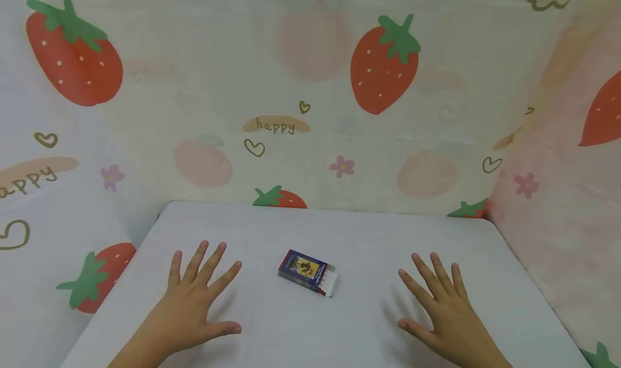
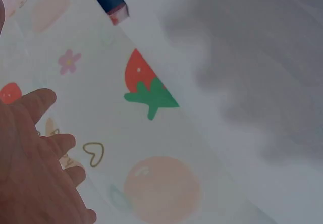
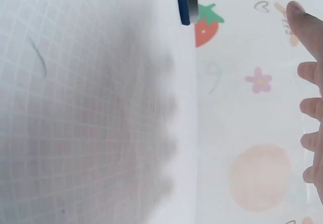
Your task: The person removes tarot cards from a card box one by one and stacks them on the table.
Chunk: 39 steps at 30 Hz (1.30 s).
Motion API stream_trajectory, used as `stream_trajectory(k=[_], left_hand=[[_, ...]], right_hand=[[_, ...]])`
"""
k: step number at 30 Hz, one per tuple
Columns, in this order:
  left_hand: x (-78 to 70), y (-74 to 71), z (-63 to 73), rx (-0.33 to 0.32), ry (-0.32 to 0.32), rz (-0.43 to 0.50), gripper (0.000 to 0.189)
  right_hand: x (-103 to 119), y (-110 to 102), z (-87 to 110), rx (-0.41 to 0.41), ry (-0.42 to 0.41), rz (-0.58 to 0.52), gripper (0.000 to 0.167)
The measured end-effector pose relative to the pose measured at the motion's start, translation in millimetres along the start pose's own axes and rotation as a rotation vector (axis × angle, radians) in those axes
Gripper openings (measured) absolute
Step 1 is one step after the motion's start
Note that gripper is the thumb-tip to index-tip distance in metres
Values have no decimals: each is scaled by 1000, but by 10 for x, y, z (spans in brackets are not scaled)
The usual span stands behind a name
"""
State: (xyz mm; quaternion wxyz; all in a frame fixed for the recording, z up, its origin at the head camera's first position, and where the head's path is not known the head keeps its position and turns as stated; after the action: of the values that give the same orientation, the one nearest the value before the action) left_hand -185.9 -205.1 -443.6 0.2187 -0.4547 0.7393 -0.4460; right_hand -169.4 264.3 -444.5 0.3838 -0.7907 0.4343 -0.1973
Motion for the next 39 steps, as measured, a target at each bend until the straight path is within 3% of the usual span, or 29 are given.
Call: stream_trajectory(k=[5, 13, 25, 33, 39], left_hand=[[-6, 12, -44, 16, -14, 9, 109], [-33, 16, -144, -24, 1, 40, 109], [-83, 76, -294, 47, -36, 80, 110], [-108, 124, -400, 17, -21, 129, 110], [-145, 181, -522, 67, -33, 177, 110]], right_hand=[[20, -7, -34, -2, 19, -16, 87], [38, 17, -78, -38, 20, -58, 82], [62, 62, -161, -38, 47, -110, 83], [79, 103, -201, -64, 69, -143, 81], [89, 149, -230, -80, 102, -181, 79]])
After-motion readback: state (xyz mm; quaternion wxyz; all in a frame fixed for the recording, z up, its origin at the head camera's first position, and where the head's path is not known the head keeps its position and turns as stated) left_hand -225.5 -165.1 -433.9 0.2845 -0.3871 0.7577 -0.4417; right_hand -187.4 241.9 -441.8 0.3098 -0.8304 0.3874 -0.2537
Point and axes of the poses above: each hand's wrist, its own z-axis away from the middle knuckle, its own y-axis out of the palm, x = y × z, the point moved 5 cm from there along -z, towards the middle knuckle, and after that the axes turned 12 degrees about -x, right-handed, at the moved point
